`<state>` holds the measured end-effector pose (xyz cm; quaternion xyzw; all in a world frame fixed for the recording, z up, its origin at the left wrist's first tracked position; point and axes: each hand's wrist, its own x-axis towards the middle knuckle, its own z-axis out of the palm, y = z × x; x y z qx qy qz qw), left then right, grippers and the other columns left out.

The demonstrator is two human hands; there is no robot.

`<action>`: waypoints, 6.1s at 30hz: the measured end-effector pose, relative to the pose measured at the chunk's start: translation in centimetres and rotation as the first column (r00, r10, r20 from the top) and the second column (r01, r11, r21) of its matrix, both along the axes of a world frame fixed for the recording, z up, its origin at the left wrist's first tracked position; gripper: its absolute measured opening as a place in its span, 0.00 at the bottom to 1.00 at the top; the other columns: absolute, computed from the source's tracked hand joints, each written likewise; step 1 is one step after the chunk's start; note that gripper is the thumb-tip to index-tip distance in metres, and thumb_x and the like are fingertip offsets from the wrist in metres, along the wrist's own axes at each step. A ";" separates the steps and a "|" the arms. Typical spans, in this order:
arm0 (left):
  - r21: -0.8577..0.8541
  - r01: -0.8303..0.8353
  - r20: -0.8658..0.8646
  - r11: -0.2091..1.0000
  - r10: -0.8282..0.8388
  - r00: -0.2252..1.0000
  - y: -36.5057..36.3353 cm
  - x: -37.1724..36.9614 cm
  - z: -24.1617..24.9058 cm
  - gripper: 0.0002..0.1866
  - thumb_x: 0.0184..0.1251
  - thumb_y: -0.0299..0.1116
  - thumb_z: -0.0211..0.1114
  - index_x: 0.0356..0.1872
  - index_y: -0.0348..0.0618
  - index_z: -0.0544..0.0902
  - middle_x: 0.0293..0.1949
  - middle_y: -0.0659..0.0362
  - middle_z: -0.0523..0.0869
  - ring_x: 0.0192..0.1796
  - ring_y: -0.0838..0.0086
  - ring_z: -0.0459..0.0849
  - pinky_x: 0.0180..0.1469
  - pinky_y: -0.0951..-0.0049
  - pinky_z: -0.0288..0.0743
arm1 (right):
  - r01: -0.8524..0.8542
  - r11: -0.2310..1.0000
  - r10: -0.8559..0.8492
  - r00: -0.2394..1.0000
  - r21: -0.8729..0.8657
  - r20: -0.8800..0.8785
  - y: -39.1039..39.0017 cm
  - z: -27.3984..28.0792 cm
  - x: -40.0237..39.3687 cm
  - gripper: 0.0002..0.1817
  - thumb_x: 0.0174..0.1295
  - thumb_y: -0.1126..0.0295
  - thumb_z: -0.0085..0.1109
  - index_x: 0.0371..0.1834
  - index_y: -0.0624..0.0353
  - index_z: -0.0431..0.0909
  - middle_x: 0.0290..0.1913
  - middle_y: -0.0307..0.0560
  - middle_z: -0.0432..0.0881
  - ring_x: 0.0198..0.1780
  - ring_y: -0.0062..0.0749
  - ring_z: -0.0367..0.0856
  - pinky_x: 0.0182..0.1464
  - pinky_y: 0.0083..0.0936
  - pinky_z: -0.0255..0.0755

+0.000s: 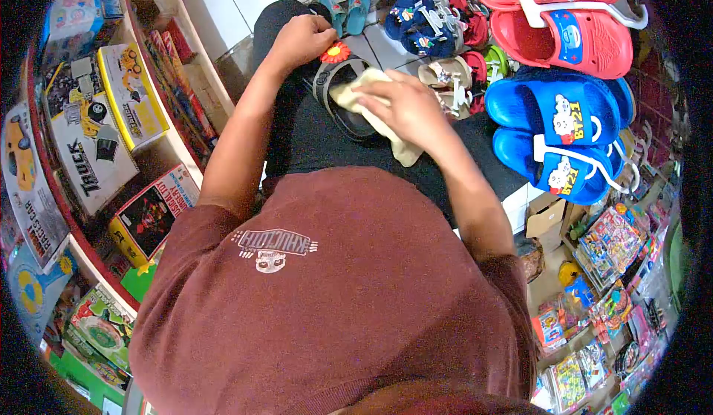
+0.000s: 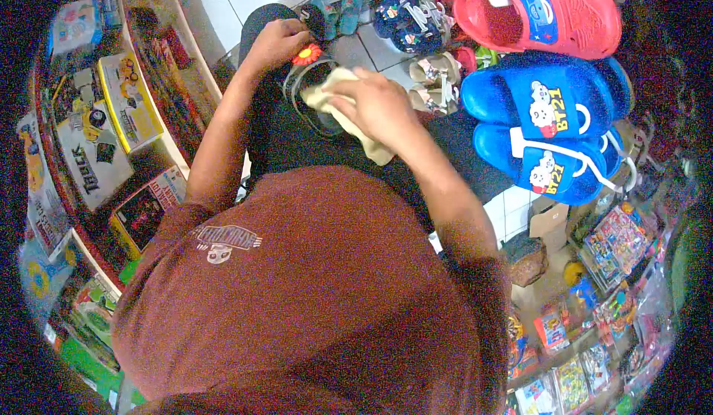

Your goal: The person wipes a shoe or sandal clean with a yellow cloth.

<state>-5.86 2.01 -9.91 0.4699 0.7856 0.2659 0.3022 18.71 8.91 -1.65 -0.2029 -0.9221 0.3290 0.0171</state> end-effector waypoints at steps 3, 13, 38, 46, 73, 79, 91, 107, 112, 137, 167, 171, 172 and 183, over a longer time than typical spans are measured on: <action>-0.091 0.006 -0.072 0.996 -0.012 0.997 0.4 0.2 1.1 0.17 0.54 0.44 0.59 0.30 0.39 0.86 0.29 0.44 0.84 0.34 0.50 0.84 0.40 0.59 0.78 | 0.158 0.984 -0.141 0.973 -0.082 0.185 -0.6 1.7 -2.9 0.15 0.60 0.54 0.61 0.46 0.45 0.85 0.51 0.58 0.81 0.55 0.55 0.78 0.59 0.40 0.71; -0.073 -0.028 0.048 0.997 0.031 0.998 0.4 0.0 -0.4 0.17 0.55 0.44 0.59 0.34 0.41 0.86 0.30 0.46 0.85 0.34 0.54 0.85 0.41 0.61 0.78 | -0.080 0.784 0.203 0.970 -0.616 0.131 2.6 1.8 0.3 0.14 0.60 0.58 0.62 0.46 0.49 0.86 0.46 0.53 0.84 0.46 0.46 0.83 0.49 0.35 0.75; 0.063 -0.415 0.945 0.907 0.079 0.317 -1.4 -1.3 1.6 0.18 0.65 0.35 0.50 0.46 0.34 0.81 0.49 0.52 0.84 0.52 0.65 0.81 0.61 0.67 0.72 | 0.194 -0.124 -0.116 0.971 -0.973 0.208 0.4 -2.6 3.1 0.18 0.69 0.59 0.56 0.53 0.61 0.78 0.38 0.36 0.83 0.35 0.16 0.80 0.36 0.16 0.75; 0.118 -0.496 0.954 0.860 -0.237 -0.185 -0.3 1.7 6.4 0.20 0.59 0.45 0.50 0.38 0.37 0.76 0.39 0.49 0.77 0.48 0.60 0.75 0.56 0.60 0.69 | 0.252 -0.313 -0.178 0.932 -0.916 0.317 0.6 -1.9 2.6 0.15 0.69 0.60 0.55 0.51 0.59 0.79 0.36 0.39 0.83 0.32 0.21 0.82 0.33 0.21 0.77; 0.258 -0.516 0.627 0.817 0.265 0.733 -2.7 3.1 14.9 0.19 0.71 0.40 0.55 0.25 0.37 0.81 0.22 0.65 0.79 0.25 0.82 0.72 0.29 0.78 0.66 | 0.169 0.964 -0.083 0.923 0.203 -0.376 -4.7 9.7 -4.3 0.29 0.65 0.54 0.55 0.71 0.35 0.64 0.36 0.53 0.69 0.34 0.49 0.77 0.35 0.41 0.76; 0.387 -0.399 0.457 0.831 0.204 0.866 -2.7 3.9 15.9 0.23 0.69 0.41 0.55 0.18 0.34 0.79 0.18 0.64 0.77 0.24 0.81 0.70 0.31 0.76 0.63 | 0.104 0.982 -0.073 0.979 0.158 -0.192 -5.7 9.1 -1.7 0.37 0.64 0.53 0.57 0.76 0.31 0.52 0.36 0.53 0.68 0.29 0.47 0.77 0.31 0.39 0.76; 0.322 -0.421 0.413 0.848 0.275 0.868 -4.6 -0.8 11.6 0.23 0.72 0.41 0.53 0.20 0.36 0.81 0.18 0.63 0.78 0.22 0.81 0.72 0.29 0.77 0.63 | -0.093 0.995 0.096 0.991 -0.037 0.089 -5.9 6.5 2.1 0.36 0.65 0.56 0.55 0.75 0.26 0.51 0.35 0.56 0.73 0.28 0.51 0.81 0.29 0.42 0.79; -0.284 -0.273 -0.059 0.919 0.268 0.962 -3.0 -0.5 11.8 0.21 0.58 0.48 0.62 0.32 0.35 0.84 0.38 0.43 0.85 0.41 0.55 0.84 0.47 0.66 0.74 | -0.095 0.980 0.112 0.990 -0.173 0.090 -4.5 4.4 2.4 0.33 0.64 0.54 0.55 0.73 0.25 0.55 0.38 0.61 0.80 0.34 0.59 0.83 0.38 0.49 0.80; -0.131 -0.050 -0.191 0.990 0.024 0.981 -3.1 -0.1 12.5 0.16 0.65 0.37 0.57 0.40 0.30 0.80 0.36 0.49 0.80 0.40 0.63 0.79 0.47 0.69 0.72 | -0.039 0.986 0.033 0.999 -0.162 -0.038 -4.2 4.9 2.7 0.29 0.63 0.55 0.56 0.70 0.28 0.64 0.35 0.54 0.77 0.32 0.54 0.82 0.36 0.46 0.79; 0.155 0.062 -0.167 0.986 -0.036 0.985 -4.5 3.1 12.6 0.17 0.57 0.40 0.60 0.24 0.31 0.75 0.30 0.47 0.72 0.33 0.55 0.74 0.37 0.60 0.70 | -0.141 0.986 0.153 0.978 -0.093 0.142 -3.1 9.5 2.7 0.25 0.56 0.57 0.61 0.60 0.36 0.75 0.37 0.51 0.80 0.35 0.49 0.83 0.37 0.43 0.79; 0.275 0.010 0.006 0.961 -0.013 1.000 -3.5 3.2 10.2 0.19 0.71 0.41 0.53 0.33 0.29 0.76 0.29 0.47 0.72 0.35 0.54 0.74 0.41 0.62 0.68 | -0.045 0.994 0.024 0.979 -0.100 -0.200 -3.0 6.4 -1.1 0.22 0.59 0.58 0.59 0.59 0.44 0.77 0.41 0.52 0.83 0.37 0.49 0.84 0.39 0.42 0.78; 0.149 -0.037 0.119 0.988 0.019 0.993 -4.3 1.8 8.0 0.19 0.71 0.41 0.53 0.33 0.29 0.75 0.28 0.48 0.72 0.34 0.57 0.74 0.41 0.64 0.67 | -0.186 0.974 0.199 0.975 -0.131 0.094 -2.2 7.3 1.1 0.24 0.59 0.54 0.59 0.60 0.41 0.76 0.42 0.53 0.84 0.40 0.50 0.84 0.43 0.43 0.78; 0.149 0.023 0.043 0.989 -0.030 0.999 -4.4 1.4 7.6 0.19 0.71 0.41 0.54 0.31 0.29 0.75 0.29 0.48 0.73 0.34 0.56 0.74 0.41 0.63 0.68 | -0.193 0.965 0.218 0.967 -0.178 0.134 -1.9 8.5 1.7 0.23 0.59 0.57 0.60 0.59 0.43 0.77 0.43 0.50 0.84 0.43 0.48 0.83 0.46 0.40 0.77; 0.164 0.350 -0.155 0.922 -0.327 0.932 -2.5 2.5 11.5 0.18 0.70 0.41 0.59 0.28 0.35 0.81 0.24 0.50 0.78 0.28 0.59 0.78 0.34 0.65 0.71 | -0.162 0.929 0.158 0.987 -0.332 -0.037 -2.1 4.6 1.1 0.25 0.61 0.57 0.59 0.64 0.38 0.74 0.51 0.55 0.81 0.50 0.52 0.80 0.53 0.38 0.74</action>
